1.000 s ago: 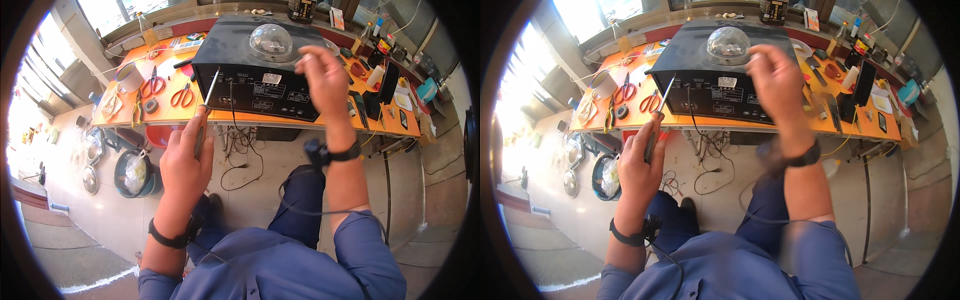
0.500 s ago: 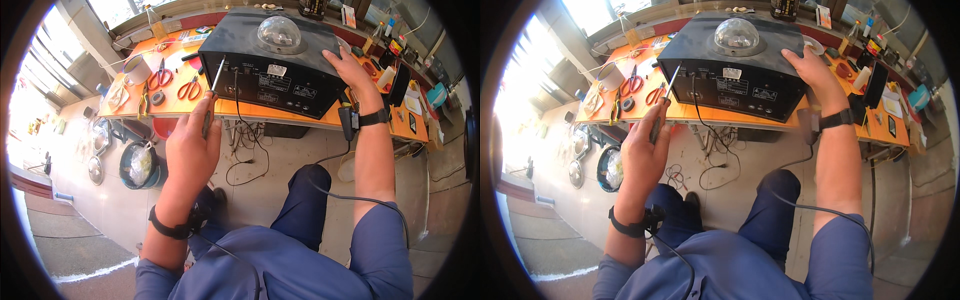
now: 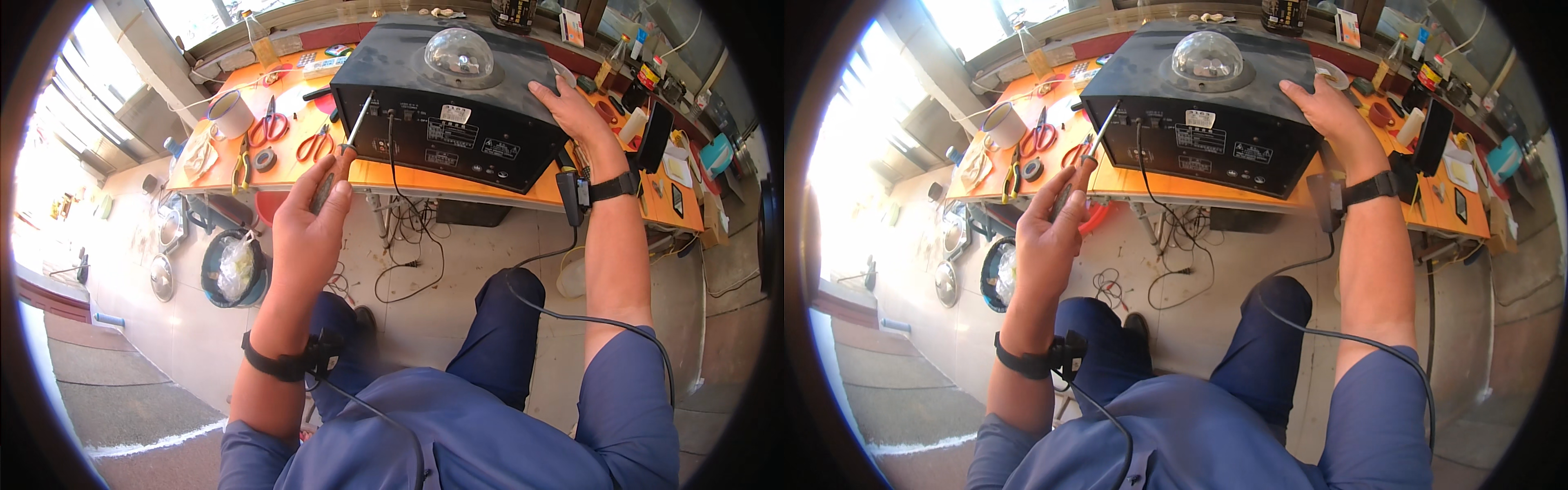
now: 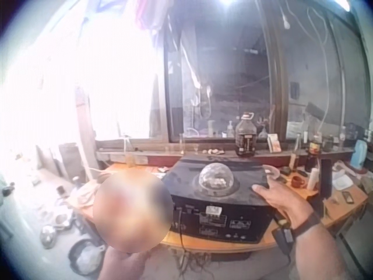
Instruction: The person uses a screwdriver to remove and reinsert screws on the back panel of a black electronic device. They repeatedly adjust the device's position and continue working on the same area throughout the clip.
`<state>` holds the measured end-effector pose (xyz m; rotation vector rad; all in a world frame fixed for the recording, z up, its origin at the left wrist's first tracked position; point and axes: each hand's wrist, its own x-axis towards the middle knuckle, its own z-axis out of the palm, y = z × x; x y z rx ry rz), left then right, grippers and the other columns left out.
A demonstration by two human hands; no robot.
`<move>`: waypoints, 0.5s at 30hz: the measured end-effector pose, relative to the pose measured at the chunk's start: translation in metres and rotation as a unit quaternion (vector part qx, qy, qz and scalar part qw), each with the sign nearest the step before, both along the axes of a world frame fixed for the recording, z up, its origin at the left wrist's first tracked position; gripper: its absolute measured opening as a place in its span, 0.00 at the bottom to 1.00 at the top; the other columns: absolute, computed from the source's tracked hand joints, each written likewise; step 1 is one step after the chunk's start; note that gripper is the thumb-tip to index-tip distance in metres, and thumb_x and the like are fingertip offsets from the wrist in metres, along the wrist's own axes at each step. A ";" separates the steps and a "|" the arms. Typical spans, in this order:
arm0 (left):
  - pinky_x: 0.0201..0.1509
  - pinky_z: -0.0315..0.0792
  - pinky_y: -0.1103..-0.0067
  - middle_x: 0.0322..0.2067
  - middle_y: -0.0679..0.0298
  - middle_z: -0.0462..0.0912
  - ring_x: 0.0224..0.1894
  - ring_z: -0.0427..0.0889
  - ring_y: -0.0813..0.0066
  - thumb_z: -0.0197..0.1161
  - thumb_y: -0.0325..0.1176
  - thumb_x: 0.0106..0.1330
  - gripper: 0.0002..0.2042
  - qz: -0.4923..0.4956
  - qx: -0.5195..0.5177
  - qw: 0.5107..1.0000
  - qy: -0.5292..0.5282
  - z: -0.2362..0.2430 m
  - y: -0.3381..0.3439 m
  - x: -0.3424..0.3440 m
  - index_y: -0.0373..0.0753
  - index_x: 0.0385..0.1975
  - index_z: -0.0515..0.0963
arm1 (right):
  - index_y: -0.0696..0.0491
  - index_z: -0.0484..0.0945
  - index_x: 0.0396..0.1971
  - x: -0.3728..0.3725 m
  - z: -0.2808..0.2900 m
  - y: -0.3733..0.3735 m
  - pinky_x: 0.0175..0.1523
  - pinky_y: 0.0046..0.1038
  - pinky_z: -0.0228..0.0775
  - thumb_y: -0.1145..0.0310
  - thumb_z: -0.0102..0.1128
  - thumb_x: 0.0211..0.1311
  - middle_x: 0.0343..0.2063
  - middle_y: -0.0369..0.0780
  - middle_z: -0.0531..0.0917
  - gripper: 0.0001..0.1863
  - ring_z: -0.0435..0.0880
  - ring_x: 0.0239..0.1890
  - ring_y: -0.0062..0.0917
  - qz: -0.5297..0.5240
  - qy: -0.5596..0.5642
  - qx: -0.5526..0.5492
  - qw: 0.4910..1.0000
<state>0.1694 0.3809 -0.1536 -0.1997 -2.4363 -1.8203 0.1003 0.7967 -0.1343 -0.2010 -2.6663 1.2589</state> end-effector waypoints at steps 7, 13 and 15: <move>0.20 0.62 0.87 0.30 0.67 0.79 0.20 0.71 0.87 0.60 0.38 0.74 0.23 -0.059 0.237 0.959 -0.145 0.004 -0.004 0.002 0.36 0.65 0.72 | 0.74 0.46 0.71 0.011 0.009 -0.010 0.78 0.31 0.41 0.34 0.58 0.64 0.73 0.62 0.51 0.59 0.48 0.78 0.45 0.002 -0.002 -0.013 1.000; 0.35 0.79 0.63 0.37 0.50 0.84 0.32 0.84 0.49 0.58 0.37 0.74 0.18 0.078 -0.354 0.882 0.301 -0.020 -0.001 -0.007 0.42 0.60 0.75 | 0.74 0.46 0.71 0.008 0.007 -0.011 0.79 0.32 0.40 0.34 0.58 0.64 0.74 0.62 0.49 0.60 0.46 0.78 0.45 -0.007 -0.004 -0.014 1.000; 0.36 0.79 0.64 0.38 0.50 0.85 0.33 0.84 0.50 0.58 0.39 0.74 0.18 0.065 -0.357 0.886 0.287 -0.025 -0.001 -0.007 0.43 0.61 0.75 | 0.74 0.45 0.71 0.006 0.005 -0.009 0.79 0.32 0.40 0.34 0.58 0.64 0.74 0.62 0.49 0.60 0.46 0.78 0.45 -0.010 0.001 -0.010 1.000</move>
